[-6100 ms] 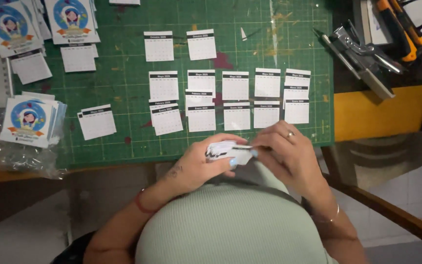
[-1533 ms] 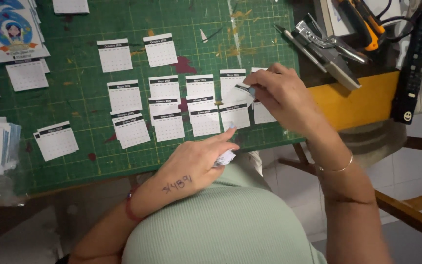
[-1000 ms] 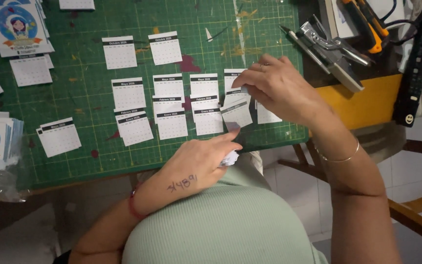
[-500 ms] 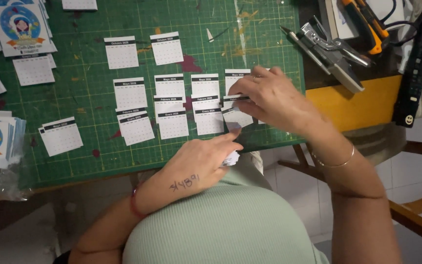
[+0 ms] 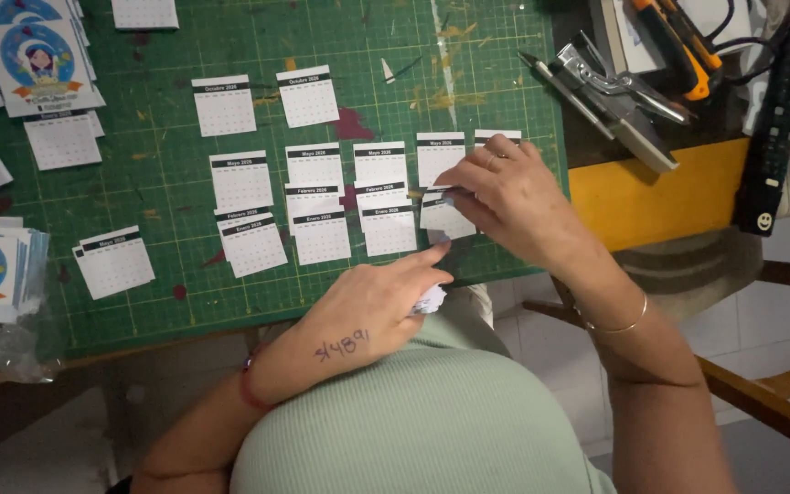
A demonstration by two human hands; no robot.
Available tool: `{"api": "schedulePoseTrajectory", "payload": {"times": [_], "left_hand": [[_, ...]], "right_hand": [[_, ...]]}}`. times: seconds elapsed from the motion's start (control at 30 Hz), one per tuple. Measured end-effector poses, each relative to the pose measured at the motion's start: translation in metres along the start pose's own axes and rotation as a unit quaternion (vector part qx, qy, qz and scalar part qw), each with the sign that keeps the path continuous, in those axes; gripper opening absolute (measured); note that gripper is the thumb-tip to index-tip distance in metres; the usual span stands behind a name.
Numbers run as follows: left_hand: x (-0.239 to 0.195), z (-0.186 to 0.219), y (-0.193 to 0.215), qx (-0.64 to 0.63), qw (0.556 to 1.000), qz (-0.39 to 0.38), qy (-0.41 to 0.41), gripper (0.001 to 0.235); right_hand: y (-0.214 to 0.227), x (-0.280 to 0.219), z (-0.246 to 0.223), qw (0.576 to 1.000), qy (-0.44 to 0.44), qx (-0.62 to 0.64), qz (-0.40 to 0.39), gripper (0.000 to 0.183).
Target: Organizing small printed calendar slips by placing them into a grid layout on a cutting mat.
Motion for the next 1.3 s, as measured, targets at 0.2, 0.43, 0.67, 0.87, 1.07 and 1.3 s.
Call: {"api": "schedulePoseTrajectory", "payload": {"times": [0.2,0.43,0.67,0.87,1.07,1.3], "left_hand": [[0.001,-0.004,-0.003,-0.001,1.000,0.009,-0.008,0.044],[-0.010,0.000,0.010,-0.106,0.993,0.042,-0.018,0.050],[-0.008,-0.005,-0.004,-0.003,0.998,0.025,-0.051,0.048],[-0.005,0.013,0.015,-0.046,0.998,0.033,-0.001,0.048],[0.010,0.005,0.002,-0.467,0.871,0.118,0.097,0.047],[0.032,-0.012,-0.023,-0.563,0.797,0.186,0.116,0.049]], "right_hand": [[-0.002,-0.002,-0.004,0.998,-0.028,-0.047,0.028,0.042],[0.036,-0.052,0.004,0.993,-0.052,0.009,0.102,0.029],[0.009,-0.104,-0.026,0.987,-0.086,-0.076,0.109,0.049],[-0.007,-0.113,-0.032,0.987,-0.078,-0.081,0.115,0.056],[0.010,-0.113,-0.040,0.979,-0.105,0.041,0.169,0.052],[0.021,-0.070,-0.050,0.965,-0.075,0.162,0.192,0.032]]}}
Point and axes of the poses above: each hand's wrist, its own x-axis towards the middle knuckle, its own y-axis out of the back of the hand, z = x × y, the point moved 3 cm from there along x, towards the middle knuckle, and after that the axes turned 2 degrees about -y, right-handed, at the moved point
